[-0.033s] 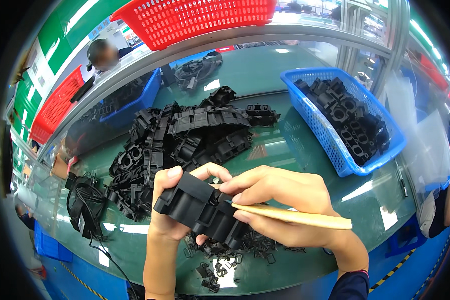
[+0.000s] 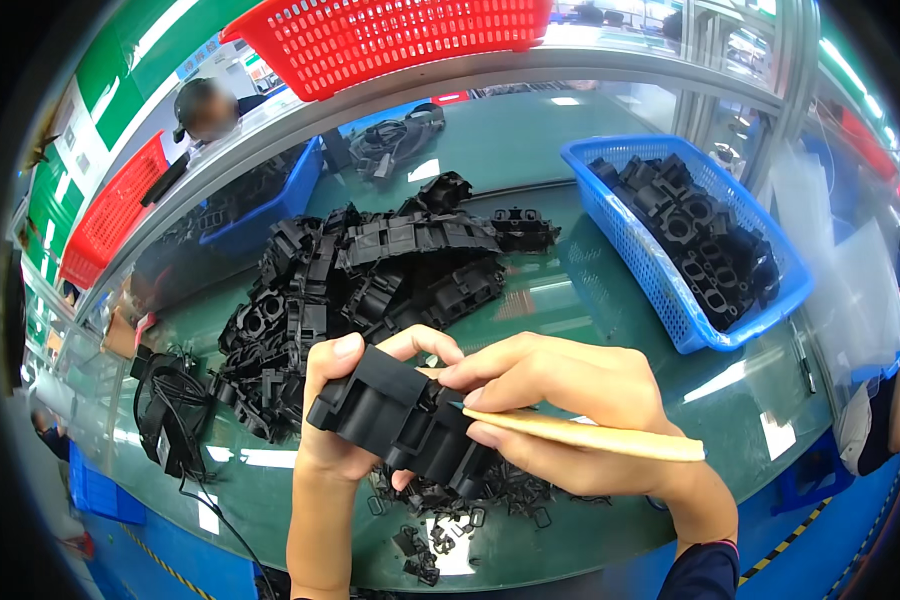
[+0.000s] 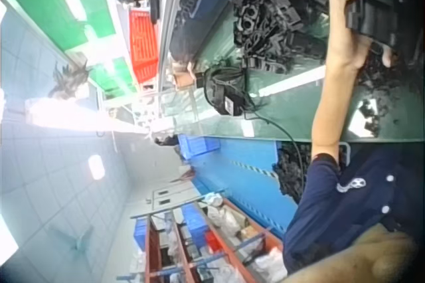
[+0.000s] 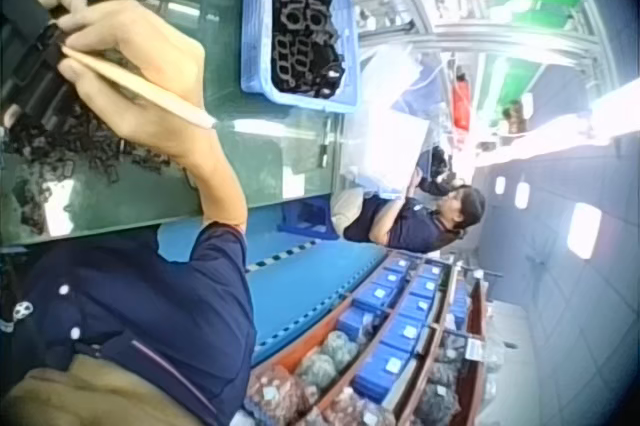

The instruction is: Using a wooden tool to clean and trim excess material from black plastic molded components.

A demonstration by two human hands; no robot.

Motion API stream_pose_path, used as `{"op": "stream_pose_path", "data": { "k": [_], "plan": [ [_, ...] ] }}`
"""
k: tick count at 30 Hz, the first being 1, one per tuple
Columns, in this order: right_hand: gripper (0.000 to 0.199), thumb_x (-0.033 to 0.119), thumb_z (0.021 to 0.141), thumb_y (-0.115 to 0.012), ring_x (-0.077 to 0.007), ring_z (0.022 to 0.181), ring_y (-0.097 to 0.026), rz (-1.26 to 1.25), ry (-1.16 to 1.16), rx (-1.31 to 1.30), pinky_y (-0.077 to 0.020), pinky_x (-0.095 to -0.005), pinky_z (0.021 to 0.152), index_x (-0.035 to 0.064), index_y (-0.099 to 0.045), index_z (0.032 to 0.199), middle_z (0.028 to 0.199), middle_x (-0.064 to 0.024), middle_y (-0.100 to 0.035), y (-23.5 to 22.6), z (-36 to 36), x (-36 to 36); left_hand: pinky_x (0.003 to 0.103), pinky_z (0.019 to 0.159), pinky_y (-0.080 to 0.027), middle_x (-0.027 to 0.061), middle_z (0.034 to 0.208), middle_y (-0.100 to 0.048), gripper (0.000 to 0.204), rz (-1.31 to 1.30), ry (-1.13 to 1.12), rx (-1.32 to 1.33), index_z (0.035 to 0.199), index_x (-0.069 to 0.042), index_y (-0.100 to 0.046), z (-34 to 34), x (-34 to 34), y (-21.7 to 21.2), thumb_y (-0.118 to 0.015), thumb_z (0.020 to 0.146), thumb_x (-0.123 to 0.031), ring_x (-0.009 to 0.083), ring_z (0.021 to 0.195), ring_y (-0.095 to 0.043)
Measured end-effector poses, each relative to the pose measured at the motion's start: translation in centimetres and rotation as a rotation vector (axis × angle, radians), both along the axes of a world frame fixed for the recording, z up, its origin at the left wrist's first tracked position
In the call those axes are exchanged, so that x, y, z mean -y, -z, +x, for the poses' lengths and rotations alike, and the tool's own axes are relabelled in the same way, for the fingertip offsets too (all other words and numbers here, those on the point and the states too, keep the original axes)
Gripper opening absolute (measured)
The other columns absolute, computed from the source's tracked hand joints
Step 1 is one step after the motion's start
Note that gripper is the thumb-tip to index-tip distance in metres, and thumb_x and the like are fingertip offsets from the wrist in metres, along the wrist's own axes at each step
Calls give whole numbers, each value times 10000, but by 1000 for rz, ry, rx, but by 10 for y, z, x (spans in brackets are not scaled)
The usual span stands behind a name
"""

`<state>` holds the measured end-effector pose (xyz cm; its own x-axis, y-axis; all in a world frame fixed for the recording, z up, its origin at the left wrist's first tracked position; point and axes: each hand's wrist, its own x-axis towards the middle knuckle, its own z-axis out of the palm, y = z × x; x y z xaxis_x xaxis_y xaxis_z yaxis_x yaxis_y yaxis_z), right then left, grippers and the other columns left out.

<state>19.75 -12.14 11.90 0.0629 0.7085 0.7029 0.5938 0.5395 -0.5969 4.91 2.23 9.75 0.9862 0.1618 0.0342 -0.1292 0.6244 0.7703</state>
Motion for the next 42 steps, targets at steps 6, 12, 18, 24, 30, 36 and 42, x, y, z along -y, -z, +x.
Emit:
{"op": "stream_pose_path", "data": {
  "k": [6,12,18,24,30,36,42],
  "plan": [
    [202,21,676,-727,-247,730,-658,-4,31,104,-523,-281,606,47,-592,824,915,-137,-666,-3,-2,3,242,330,-474,152,827,-623,516,128,-68,-30,1092,35,-494,-3,3,-7,-397,857,-415,163,519,-601],
    [186,7,656,-726,-247,694,-652,40,51,220,-528,-293,559,23,-615,804,918,-128,-654,-3,-3,3,235,323,-466,129,795,-614,487,161,-84,-65,1081,10,-499,-5,4,-10,-411,863,-416,147,519,-598],
    [139,25,690,-694,-246,701,-652,169,99,405,-535,-303,564,28,-612,802,888,-120,-642,1,-5,0,234,313,-458,130,797,-604,495,169,-79,-101,1067,6,-506,-6,3,-13,-414,863,-436,147,516,-585],
    [128,18,676,-675,-244,729,-646,190,110,488,-537,-302,566,54,-561,723,867,-110,-622,7,-4,-3,238,308,-461,143,838,-594,499,158,-76,-123,1051,3,-518,-6,2,-11,-414,860,-446,158,541,-593],
    [122,23,694,-682,-235,703,-638,50,188,438,-518,-283,562,41,-582,762,843,-108,-618,9,-7,-2,240,309,-464,153,854,-593,498,123,-61,-142,1056,10,-526,-2,1,-6,-404,863,-433,168,549,-596],
    [101,-44,771,-642,-196,729,-640,125,128,-254,-518,-287,676,-19,-578,844,859,-145,-622,15,-8,-6,253,324,-477,165,848,-592,519,58,9,-69,1070,56,-517,-3,-1,-3,-396,863,-405,183,532,-603],
    [53,-65,822,-566,-226,774,-636,137,-101,-557,-529,-329,703,-45,-533,858,896,-199,-589,13,-2,-8,258,360,-492,156,880,-599,535,97,-42,-43,1085,34,-503,0,2,-3,-434,833,-433,187,574,-613]
  ]
}}
